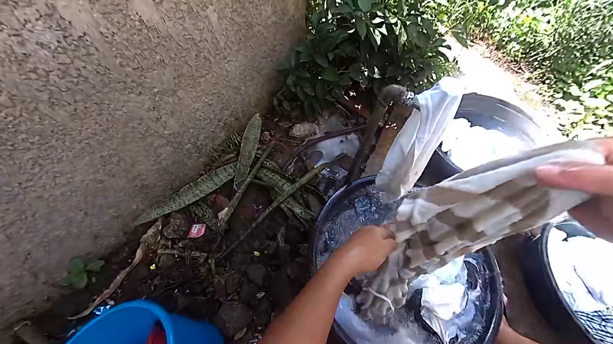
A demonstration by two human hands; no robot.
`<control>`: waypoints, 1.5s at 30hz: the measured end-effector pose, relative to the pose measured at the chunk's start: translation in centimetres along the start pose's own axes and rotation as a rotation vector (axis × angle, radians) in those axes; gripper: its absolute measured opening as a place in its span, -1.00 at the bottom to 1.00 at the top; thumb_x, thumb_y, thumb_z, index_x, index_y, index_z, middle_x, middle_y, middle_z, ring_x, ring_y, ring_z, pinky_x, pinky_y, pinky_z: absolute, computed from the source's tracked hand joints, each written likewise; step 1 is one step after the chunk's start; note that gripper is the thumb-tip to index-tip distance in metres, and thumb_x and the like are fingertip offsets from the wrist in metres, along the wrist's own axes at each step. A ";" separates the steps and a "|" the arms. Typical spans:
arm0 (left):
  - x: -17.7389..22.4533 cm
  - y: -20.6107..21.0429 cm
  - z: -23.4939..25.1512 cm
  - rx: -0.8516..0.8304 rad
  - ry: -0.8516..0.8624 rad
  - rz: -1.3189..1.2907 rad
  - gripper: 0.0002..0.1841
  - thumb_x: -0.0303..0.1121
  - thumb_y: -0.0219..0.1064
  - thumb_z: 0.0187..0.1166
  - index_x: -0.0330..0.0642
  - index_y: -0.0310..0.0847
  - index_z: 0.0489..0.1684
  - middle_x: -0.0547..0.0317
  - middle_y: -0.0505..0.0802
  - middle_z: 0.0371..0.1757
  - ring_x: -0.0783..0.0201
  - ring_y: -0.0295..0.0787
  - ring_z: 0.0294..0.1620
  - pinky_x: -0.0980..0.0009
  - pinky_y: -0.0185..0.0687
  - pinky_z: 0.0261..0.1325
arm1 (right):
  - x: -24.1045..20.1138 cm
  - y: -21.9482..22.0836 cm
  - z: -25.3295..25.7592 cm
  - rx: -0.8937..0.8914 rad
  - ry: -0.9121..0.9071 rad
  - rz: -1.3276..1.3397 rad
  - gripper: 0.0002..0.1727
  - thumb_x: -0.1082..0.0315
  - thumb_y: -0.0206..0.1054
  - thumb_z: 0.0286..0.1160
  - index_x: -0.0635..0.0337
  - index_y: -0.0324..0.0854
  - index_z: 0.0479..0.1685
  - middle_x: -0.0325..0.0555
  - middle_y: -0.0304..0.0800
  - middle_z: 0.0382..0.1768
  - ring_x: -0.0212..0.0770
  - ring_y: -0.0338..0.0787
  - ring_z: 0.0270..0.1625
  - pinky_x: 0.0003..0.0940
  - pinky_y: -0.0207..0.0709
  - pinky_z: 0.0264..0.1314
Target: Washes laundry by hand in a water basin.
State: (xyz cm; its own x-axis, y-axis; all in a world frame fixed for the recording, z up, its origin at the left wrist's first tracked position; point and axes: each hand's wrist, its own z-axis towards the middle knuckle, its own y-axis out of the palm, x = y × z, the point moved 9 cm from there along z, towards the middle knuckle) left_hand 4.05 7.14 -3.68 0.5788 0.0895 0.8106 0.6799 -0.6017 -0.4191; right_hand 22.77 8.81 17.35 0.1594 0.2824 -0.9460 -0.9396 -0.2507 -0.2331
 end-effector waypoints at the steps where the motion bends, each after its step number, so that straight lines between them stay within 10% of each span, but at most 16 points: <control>1: -1.4 1.0 0.7 0.006 -0.030 -0.057 -0.59 -0.25 0.05 0.82 -0.47 0.67 0.15 -0.35 0.75 0.15 -0.15 0.67 0.23 -0.17 0.45 0.34 | 3.8 0.0 -1.4 -0.004 0.092 0.008 -0.76 0.47 0.31 0.31 -0.05 0.85 -0.54 -0.34 0.92 -0.44 -0.50 0.84 -0.36 -0.50 0.77 -0.23; 7: -5.9 2.8 1.6 0.203 -0.231 -0.465 -0.67 -0.32 0.07 0.77 -0.45 0.66 0.03 -0.21 0.73 0.02 0.05 0.64 0.04 0.03 0.53 0.17 | 22.4 -1.4 -10.9 -0.170 0.674 -0.233 -0.82 0.21 0.43 0.42 0.10 0.79 -0.39 -0.30 0.83 -0.47 -0.42 0.81 -0.36 -0.32 0.72 -0.18; 13: -1.8 -2.9 0.8 0.544 -0.089 -0.885 -0.79 -0.41 0.10 0.71 -0.29 0.63 -0.19 0.10 0.74 -0.31 0.28 0.70 -0.24 0.26 0.67 -0.06 | 22.6 -7.2 -8.8 0.254 0.730 0.080 -0.80 0.36 0.23 0.66 0.21 0.71 -0.29 -0.21 0.84 -0.45 -0.36 0.82 -0.38 -0.36 0.75 -0.23; 16: -3.0 -5.7 3.0 0.609 -0.101 -0.709 -0.72 -0.30 0.13 0.79 -0.35 0.67 0.01 -0.03 0.77 -0.16 0.22 0.68 -0.14 0.19 0.63 0.04 | 23.9 -7.8 -5.7 0.310 0.660 0.142 -0.76 0.32 0.18 0.77 0.30 0.69 -0.06 -0.15 0.85 -0.33 -0.34 0.84 -0.28 -0.35 0.75 -0.11; 19: -5.1 -3.8 5.9 0.469 -0.244 -0.293 -0.62 -0.20 0.18 0.79 -0.44 0.62 0.16 -0.28 0.75 0.09 -0.05 0.69 0.13 -0.06 0.55 0.25 | 28.0 -5.0 -5.0 -0.015 0.755 -0.253 -0.63 0.13 0.32 0.69 0.34 0.73 -0.05 0.00 0.84 -0.23 -0.19 0.83 -0.16 -0.17 0.71 0.04; 23: -7.7 3.7 6.8 0.355 -0.428 0.084 -0.13 -0.12 0.48 0.51 -0.23 0.12 0.82 -0.38 0.16 0.82 -0.42 0.11 0.77 -0.28 0.22 0.66 | 30.3 0.0 -5.1 -0.327 0.609 -0.933 -0.29 0.13 0.46 0.45 0.23 0.46 0.61 0.33 0.44 0.58 0.35 0.46 0.60 0.32 0.34 0.55; 28: -12.6 11.2 9.2 0.364 -0.448 0.120 0.19 0.28 0.50 0.35 0.07 -0.23 0.96 -0.28 -0.40 0.91 -0.59 -0.58 0.84 -0.62 -0.16 0.61 | 35.3 6.3 -7.8 -0.527 0.410 -0.717 -0.02 -0.25 0.58 0.23 -0.03 0.41 0.73 0.25 0.50 0.57 0.28 0.44 0.63 0.19 0.31 0.67; 32: -14.6 11.1 12.5 0.489 -0.478 0.163 0.25 0.45 0.49 0.18 -0.06 0.00 0.91 -0.31 -0.25 0.91 -0.54 -0.43 0.86 -0.43 -0.04 0.70 | 39.4 8.0 -10.4 -0.598 0.601 -0.637 0.32 -0.28 0.69 0.03 0.02 0.05 0.90 0.37 0.08 0.80 0.33 0.20 0.79 0.23 0.18 0.77; 37: -17.7 13.7 15.1 0.100 -0.633 0.268 -0.18 0.18 0.29 0.61 -0.41 0.42 0.61 -0.40 0.25 0.79 -0.31 0.01 0.85 -0.14 -0.05 0.82 | 42.2 9.9 -12.7 -0.610 0.859 -0.629 -0.22 0.01 0.33 0.65 0.24 0.27 0.77 0.36 0.39 0.66 0.31 0.41 0.69 0.25 0.21 0.74; 42: -16.8 14.6 12.6 -0.022 -0.554 0.105 -0.48 -0.31 0.11 0.83 -0.55 0.32 0.62 -0.40 0.48 0.65 -0.18 0.31 0.74 0.05 0.09 0.79 | 44.9 9.8 -16.1 -0.242 0.995 -0.226 -0.45 0.39 0.19 0.74 0.59 0.32 0.60 0.42 0.45 0.58 0.11 0.42 0.69 -0.17 0.18 0.79; 45: -15.4 10.6 13.2 -0.218 -0.564 0.319 -0.43 -0.06 0.23 0.73 -0.40 0.57 0.47 -0.33 0.62 0.55 -0.26 0.43 0.66 -0.26 0.20 0.68 | 41.1 10.0 -14.7 -0.646 0.857 -0.514 -0.41 0.21 0.09 0.82 0.41 0.31 0.69 0.29 0.35 0.70 0.12 0.25 0.81 0.01 -0.01 0.88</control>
State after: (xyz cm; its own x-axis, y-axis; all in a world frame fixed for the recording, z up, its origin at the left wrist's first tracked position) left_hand 8.31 9.85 -25.98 0.9222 0.2456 0.2988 0.3650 -0.8082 -0.4622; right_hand 24.41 4.28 -27.13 0.8541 -0.1632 -0.4938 -0.4189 -0.7786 -0.4672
